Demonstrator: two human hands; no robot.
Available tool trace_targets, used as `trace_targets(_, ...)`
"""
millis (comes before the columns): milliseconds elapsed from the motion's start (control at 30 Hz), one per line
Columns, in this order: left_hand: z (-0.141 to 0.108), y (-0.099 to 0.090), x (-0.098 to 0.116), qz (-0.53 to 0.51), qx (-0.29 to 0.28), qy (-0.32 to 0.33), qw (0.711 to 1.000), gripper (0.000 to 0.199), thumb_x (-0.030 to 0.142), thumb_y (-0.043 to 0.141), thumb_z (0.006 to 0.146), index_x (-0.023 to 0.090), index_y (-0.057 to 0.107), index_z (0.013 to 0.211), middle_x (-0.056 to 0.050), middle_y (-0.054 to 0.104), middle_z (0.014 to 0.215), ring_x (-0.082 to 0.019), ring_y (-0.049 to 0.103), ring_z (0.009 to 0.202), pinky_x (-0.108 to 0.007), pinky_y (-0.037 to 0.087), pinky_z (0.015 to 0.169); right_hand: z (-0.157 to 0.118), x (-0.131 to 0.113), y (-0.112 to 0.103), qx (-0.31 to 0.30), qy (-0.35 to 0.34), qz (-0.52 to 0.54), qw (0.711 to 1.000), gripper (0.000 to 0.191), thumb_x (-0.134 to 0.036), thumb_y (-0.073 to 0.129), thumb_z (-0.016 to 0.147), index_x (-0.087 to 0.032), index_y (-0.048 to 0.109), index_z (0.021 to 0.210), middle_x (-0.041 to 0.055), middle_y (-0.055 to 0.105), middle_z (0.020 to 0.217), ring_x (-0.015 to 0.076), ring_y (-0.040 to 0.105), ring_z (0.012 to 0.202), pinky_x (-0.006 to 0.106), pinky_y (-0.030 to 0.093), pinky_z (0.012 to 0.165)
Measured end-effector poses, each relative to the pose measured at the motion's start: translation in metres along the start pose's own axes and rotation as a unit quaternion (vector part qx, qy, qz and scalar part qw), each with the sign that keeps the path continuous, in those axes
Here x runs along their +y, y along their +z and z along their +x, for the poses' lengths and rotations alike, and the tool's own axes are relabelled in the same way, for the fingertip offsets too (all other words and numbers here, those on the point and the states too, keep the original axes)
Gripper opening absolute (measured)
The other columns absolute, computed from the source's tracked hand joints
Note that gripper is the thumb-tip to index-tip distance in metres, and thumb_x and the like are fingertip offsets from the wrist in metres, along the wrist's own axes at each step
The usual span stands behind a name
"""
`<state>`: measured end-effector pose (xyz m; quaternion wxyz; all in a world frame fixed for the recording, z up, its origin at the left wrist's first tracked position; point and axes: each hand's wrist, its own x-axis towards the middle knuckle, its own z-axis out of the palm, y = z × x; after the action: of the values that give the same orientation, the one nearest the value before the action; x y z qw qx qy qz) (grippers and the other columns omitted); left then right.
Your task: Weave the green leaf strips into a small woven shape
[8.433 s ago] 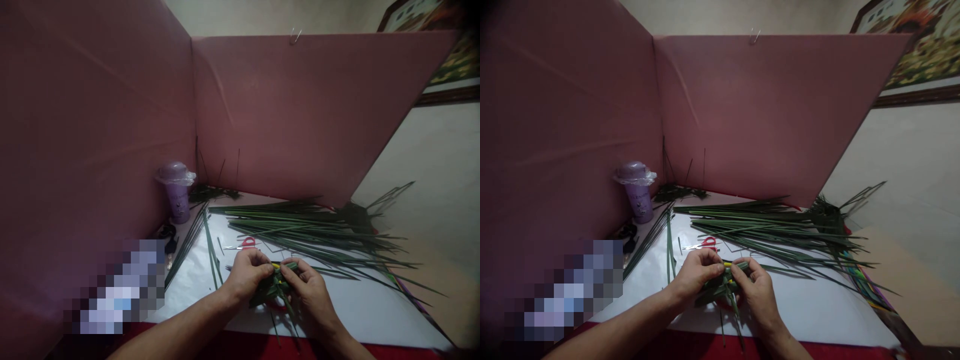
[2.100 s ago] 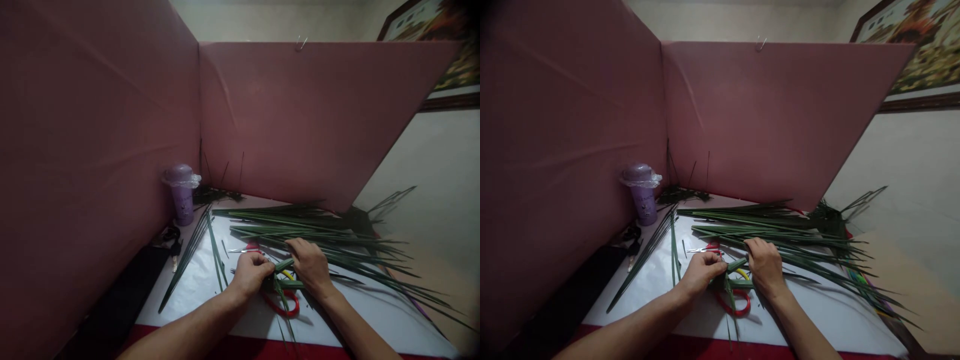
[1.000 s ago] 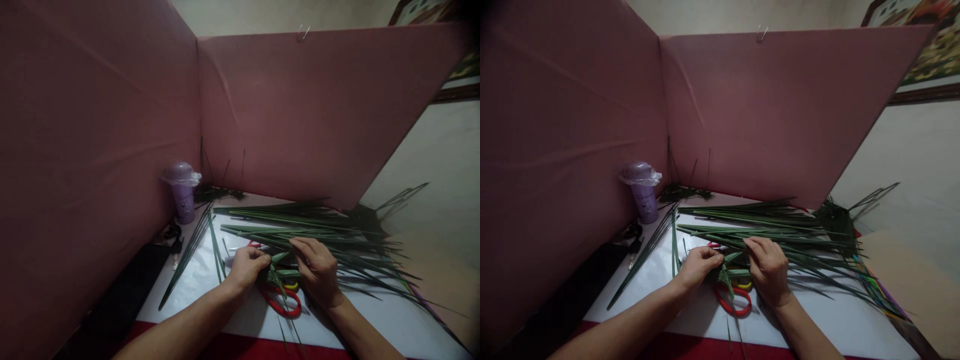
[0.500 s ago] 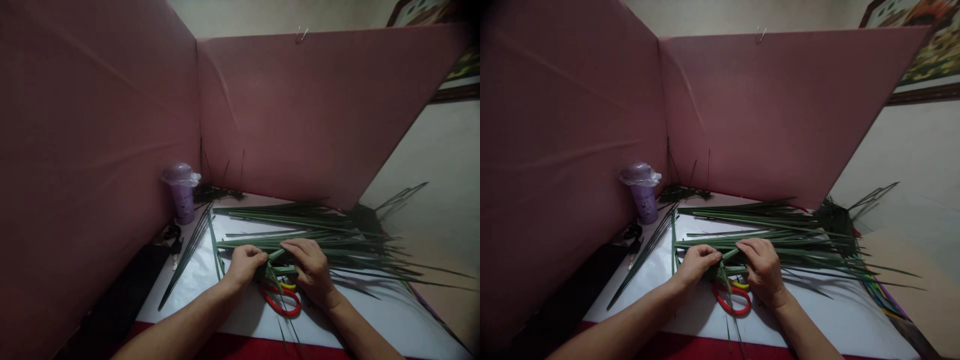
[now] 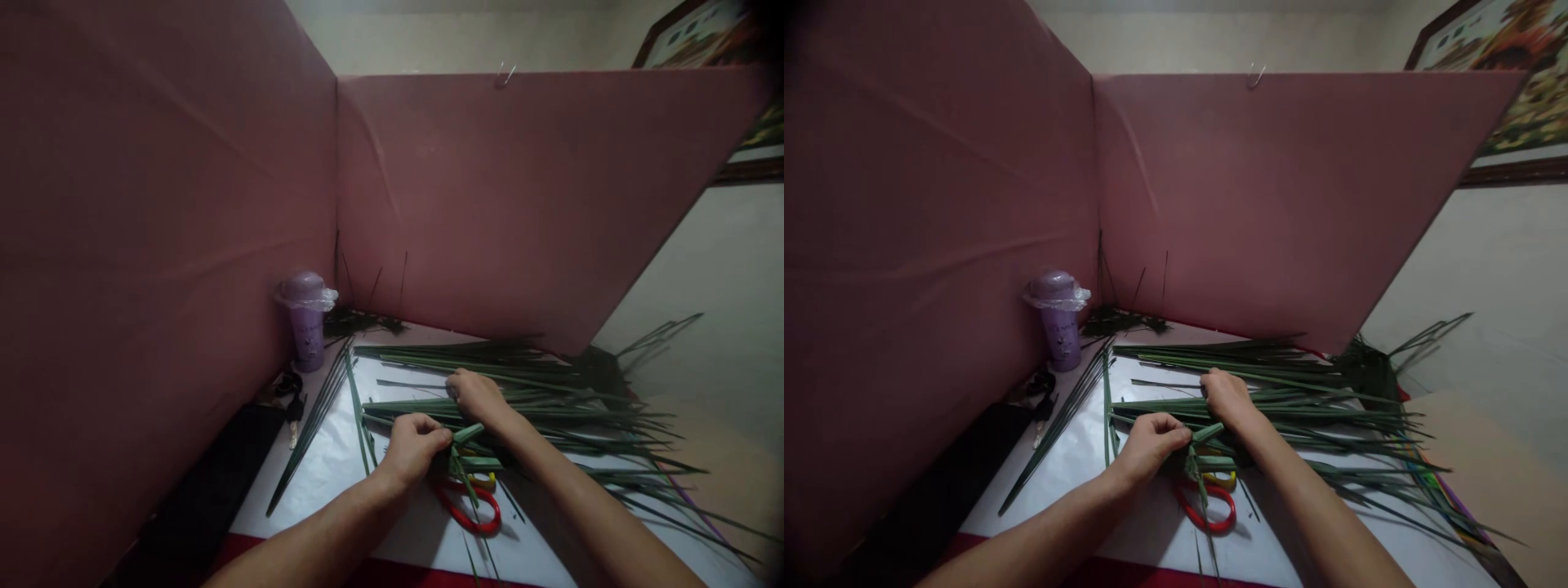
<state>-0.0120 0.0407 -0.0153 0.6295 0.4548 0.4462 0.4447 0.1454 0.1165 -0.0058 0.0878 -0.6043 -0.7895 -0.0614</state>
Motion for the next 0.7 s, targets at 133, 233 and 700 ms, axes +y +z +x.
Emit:
trace_targets(133, 0.000, 0.001, 0.000, -0.005, -0.006, 0.002, 1.000, 0.018, 0.028, 0.064, 0.054, 0.013, 0.053, 0.052, 0.001, 0.049, 0.049, -0.009, 0.041, 0.049, -0.023, 0.029, 0.050, 0.007, -0.003, 0.004, -0.012, 0.007, 0.000, 1.000, 0.024, -0.002, 0.046, 0.067, -0.017, 0.064, 0.072, 0.0064, 0.063, 0.077, 0.0166, 0.059, 0.068, 0.024, 0.031, 0.055)
trace_targets(233, -0.001, 0.002, -0.002, -0.003, -0.005, 0.000, 1.000, 0.018, 0.027, 0.064, 0.053, 0.013, 0.052, 0.051, 0.002, 0.048, 0.048, -0.008, 0.038, 0.047, -0.023, 0.028, 0.049, 0.011, -0.002, -0.001, 0.003, 0.016, 0.021, 1.000, 0.025, -0.003, 0.045, 0.068, -0.017, 0.063, 0.078, 0.0080, 0.064, 0.082, 0.0182, 0.059, 0.072, 0.025, 0.032, 0.057)
trace_targets(700, 0.000, -0.001, 0.002, -0.045, -0.003, -0.040, 0.998, 0.002, 0.015, 0.057, 0.052, 0.013, 0.055, 0.052, 0.002, 0.049, 0.049, -0.009, 0.039, 0.048, -0.024, 0.029, 0.049, 0.059, -0.085, -0.047, -0.154, -0.172, 0.274, 0.934, 0.017, -0.023, 0.056, 0.072, -0.015, 0.068, 0.082, 0.0015, 0.070, 0.077, 0.0132, 0.061, 0.070, 0.019, 0.044, 0.061)
